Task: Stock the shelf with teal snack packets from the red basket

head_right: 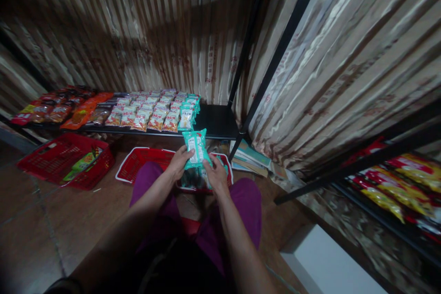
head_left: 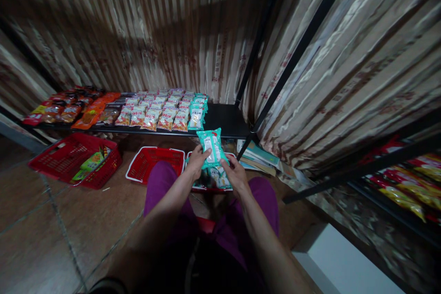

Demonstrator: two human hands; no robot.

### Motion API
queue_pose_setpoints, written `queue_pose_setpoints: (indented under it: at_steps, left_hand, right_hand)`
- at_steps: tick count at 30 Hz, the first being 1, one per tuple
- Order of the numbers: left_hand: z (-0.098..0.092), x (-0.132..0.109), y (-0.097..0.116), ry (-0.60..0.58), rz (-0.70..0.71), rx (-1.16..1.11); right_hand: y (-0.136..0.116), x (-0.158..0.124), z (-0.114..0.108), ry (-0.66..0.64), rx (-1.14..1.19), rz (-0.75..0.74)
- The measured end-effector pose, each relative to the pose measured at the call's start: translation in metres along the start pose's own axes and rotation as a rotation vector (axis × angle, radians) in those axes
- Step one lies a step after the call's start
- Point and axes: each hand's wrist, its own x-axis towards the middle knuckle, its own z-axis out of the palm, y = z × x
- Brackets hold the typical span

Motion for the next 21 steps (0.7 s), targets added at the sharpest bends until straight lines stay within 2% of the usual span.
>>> queue_pose_setpoints:
  at_steps: [6, 9, 16, 21]
  left_hand:
    - [-0.003, 0.002, -0.01, 0.011, 0.01, 0.0]
    - [-0.002, 0.002, -0.012, 0.007, 0.013, -0.006]
    - [-0.004, 0.0, -0.012, -0.034, 0.005, 0.021]
    - [-0.001, -0.002, -0.012, -0.097, 0.054, 0.041]
  right_hand:
    - [-0.015, 0.002, 0.001, 0.029, -0.45, -0.427]
    - [-0.02, 0.0, 0.005, 0.026, -0.603, -0.579]
    - [-0.016, -0.003, 0.006, 0.046, -0.753, -0.641]
    - [-0.024, -0.008, 0.006, 0.079, -0.841, -0.682]
